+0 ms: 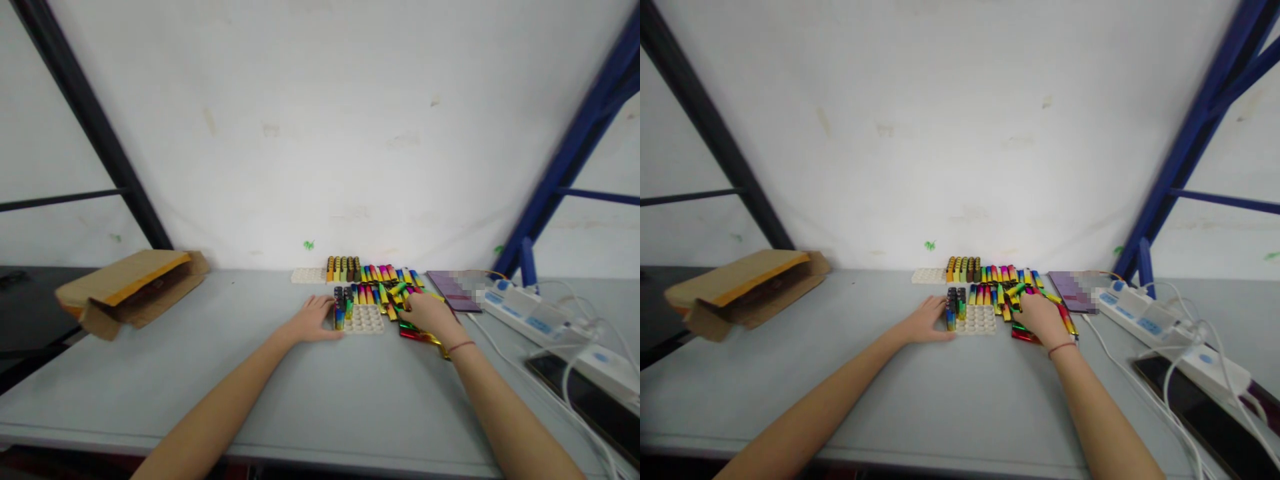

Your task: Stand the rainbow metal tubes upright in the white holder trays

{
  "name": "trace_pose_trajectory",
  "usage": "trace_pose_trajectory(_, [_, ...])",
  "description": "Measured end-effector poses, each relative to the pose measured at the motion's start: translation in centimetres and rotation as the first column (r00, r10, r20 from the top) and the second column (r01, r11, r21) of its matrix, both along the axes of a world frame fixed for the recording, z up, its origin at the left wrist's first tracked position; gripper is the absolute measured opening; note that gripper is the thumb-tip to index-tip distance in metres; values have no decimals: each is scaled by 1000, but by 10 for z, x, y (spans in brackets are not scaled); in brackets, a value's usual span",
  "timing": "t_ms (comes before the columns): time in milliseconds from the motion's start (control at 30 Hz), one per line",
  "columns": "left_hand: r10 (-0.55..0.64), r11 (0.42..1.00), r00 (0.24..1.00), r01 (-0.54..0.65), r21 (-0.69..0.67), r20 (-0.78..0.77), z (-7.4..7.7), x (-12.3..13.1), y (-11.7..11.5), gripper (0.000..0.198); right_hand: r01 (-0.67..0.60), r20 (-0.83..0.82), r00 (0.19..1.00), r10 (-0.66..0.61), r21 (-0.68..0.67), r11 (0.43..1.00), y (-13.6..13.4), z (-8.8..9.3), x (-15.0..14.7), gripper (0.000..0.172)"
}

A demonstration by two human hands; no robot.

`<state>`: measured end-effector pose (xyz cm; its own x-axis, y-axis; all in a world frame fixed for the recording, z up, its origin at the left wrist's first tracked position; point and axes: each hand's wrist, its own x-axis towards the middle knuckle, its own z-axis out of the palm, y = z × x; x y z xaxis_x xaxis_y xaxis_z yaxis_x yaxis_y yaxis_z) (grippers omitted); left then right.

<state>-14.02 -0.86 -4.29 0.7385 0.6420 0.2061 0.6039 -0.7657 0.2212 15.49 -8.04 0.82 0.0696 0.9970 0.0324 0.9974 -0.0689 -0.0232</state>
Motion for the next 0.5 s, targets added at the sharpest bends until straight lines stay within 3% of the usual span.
trace_pose_trajectory(200, [10, 1000, 1000, -10, 1, -22, 3, 1, -2, 80, -140, -120, 983, 138, -9, 990, 2, 3, 7, 20])
trace_pose_trajectory(400, [6, 1000, 1000, -6, -2, -21, 0, 0, 0, 83, -193, -398, 886, 237, 148, 970, 1, 4, 6, 25])
trace_pose_trajectory(500, [-3, 1000, 1000, 3, 17, -8, -1, 0, 1, 80, -187, -437, 857, 274, 231, 955, 1, 3, -1, 29])
